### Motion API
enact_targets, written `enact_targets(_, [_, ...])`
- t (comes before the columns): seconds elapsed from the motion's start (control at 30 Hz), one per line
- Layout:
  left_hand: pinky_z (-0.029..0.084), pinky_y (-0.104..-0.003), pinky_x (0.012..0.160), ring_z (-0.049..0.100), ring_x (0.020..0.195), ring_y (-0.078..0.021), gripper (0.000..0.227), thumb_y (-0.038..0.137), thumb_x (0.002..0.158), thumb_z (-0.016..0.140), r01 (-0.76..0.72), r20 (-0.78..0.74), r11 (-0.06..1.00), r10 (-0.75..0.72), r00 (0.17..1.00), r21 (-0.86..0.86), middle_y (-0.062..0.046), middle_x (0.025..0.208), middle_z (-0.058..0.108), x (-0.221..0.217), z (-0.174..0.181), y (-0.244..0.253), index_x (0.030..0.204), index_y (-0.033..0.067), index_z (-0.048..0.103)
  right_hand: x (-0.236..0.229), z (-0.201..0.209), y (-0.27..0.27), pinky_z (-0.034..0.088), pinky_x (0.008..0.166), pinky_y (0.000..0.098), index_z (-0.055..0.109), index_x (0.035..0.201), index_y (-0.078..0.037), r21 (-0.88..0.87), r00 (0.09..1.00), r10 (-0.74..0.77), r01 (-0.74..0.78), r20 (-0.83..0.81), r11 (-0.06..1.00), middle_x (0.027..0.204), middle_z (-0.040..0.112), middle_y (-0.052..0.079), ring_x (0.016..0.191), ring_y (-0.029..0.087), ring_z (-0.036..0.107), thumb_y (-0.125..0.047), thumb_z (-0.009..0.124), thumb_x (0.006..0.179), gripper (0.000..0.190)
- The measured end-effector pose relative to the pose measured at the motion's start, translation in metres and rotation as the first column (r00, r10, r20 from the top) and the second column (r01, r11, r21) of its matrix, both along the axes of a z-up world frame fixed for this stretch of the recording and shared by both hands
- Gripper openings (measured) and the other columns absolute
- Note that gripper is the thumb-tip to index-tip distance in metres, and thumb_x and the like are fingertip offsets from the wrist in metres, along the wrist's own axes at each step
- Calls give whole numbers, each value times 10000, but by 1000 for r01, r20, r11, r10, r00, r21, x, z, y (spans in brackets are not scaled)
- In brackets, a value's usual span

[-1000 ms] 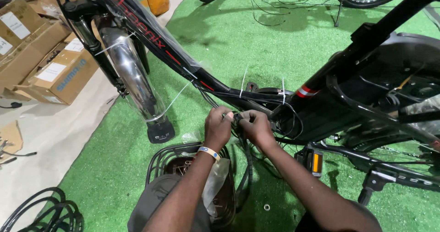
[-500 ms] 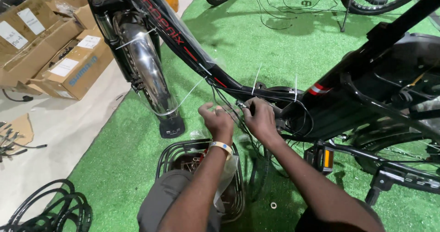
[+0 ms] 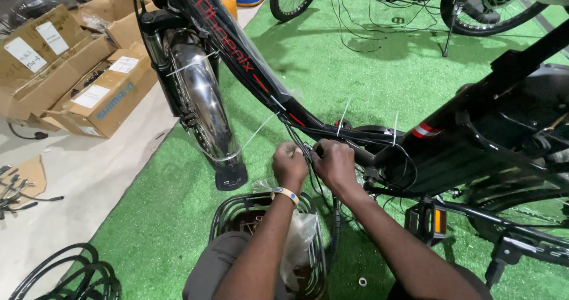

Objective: The person secures a black cable along the frame of a black electric bicycle using zip ties. They route the cable along the downtube and tighten the ties to hold it in place.

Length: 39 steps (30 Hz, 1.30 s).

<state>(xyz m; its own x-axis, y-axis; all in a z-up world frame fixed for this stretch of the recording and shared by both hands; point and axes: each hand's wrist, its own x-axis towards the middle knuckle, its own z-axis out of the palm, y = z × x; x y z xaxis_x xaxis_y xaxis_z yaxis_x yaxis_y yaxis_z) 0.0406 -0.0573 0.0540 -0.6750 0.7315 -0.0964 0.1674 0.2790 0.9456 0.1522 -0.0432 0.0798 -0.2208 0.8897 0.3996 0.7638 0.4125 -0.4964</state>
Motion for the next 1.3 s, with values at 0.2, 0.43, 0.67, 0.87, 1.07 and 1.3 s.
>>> enact_targets(0.2, [490,-457,962,605,1142,-341,347,236,873,550,68,19,996,-67,998,-50,-122,1123,685,3,7,0,1213,190,598,-3,3,4,543,697,515,730,836,-142,-119,998,-49,44,-40,992,727,697,157,783,418,678,-233,694,769,118])
enact_targets(0.43, [529,-427,898,676,1001,-319,320,190,876,521,114,114,992,-120,986,59,-119,999,724,6,-3,9,1172,189,642,-4,-2,11,554,706,505,741,840,-170,-205,998,-55,51,-15,978,730,698,176,796,436,676,-219,674,770,109])
enact_targets(0.67, [507,-478,910,641,1049,-370,304,298,820,504,141,-44,986,-146,988,-86,-119,980,718,13,43,-19,1006,163,703,-4,9,0,533,696,544,734,832,-140,-236,994,-80,61,-75,970,717,682,228,793,471,665,-204,615,777,146])
enact_targets(0.87, [574,-425,679,694,857,-319,278,297,772,611,141,134,989,-132,982,-55,-101,903,726,2,16,0,1009,208,727,0,13,4,524,707,554,705,839,-85,-212,997,-64,51,-53,976,716,668,262,795,491,656,-197,595,814,159])
enact_targets(1.07, [610,-408,548,712,764,-301,289,261,763,676,125,242,992,-115,963,-26,-150,848,706,2,15,3,1018,136,727,0,-2,12,554,670,515,700,839,-114,-195,998,-59,65,34,979,689,662,240,755,461,674,-216,608,804,142])
enact_targets(1.3, [539,-438,802,681,915,-335,253,396,720,594,130,38,986,-127,991,-103,-67,719,713,-1,9,5,773,216,763,-3,3,6,541,691,549,693,881,-83,-225,999,-50,48,-2,973,725,658,274,786,478,667,-236,566,842,203])
